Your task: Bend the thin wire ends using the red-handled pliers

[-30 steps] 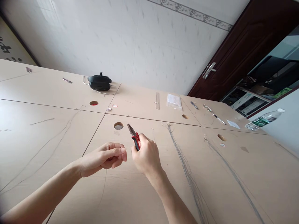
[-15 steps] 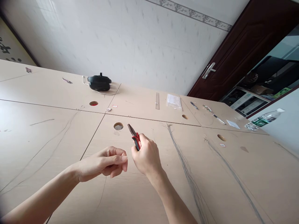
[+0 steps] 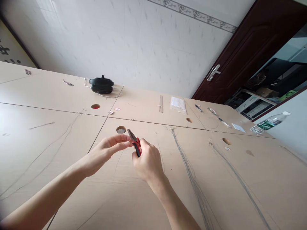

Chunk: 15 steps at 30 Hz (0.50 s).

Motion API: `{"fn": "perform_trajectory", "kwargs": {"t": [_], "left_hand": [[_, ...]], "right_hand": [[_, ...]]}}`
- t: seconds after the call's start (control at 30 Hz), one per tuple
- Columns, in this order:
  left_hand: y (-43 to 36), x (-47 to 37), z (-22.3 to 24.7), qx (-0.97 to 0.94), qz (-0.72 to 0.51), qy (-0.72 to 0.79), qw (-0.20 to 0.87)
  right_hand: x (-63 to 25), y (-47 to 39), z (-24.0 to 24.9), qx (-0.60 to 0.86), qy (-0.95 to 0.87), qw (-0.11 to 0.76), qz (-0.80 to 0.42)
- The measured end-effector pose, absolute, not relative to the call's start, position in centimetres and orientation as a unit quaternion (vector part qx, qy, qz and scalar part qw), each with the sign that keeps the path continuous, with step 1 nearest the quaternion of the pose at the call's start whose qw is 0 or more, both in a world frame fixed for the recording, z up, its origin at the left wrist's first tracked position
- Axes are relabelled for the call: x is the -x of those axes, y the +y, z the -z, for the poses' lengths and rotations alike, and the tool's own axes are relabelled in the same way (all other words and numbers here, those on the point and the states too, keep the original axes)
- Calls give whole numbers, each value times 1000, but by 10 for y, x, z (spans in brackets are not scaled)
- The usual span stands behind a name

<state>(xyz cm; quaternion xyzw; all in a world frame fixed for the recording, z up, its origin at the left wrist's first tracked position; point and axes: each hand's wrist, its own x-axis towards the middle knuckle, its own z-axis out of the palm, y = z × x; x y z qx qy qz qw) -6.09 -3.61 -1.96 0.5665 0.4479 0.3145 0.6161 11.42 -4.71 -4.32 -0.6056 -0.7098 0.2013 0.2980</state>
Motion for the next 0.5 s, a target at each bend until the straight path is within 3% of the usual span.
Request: {"fn": "perform_trajectory", "kwargs": {"t": [0.5], "left_hand": [[-34,51,31,-513,-407,417,630]], "right_hand": [[-112,-47,43,597,-719,297,-197]]}}
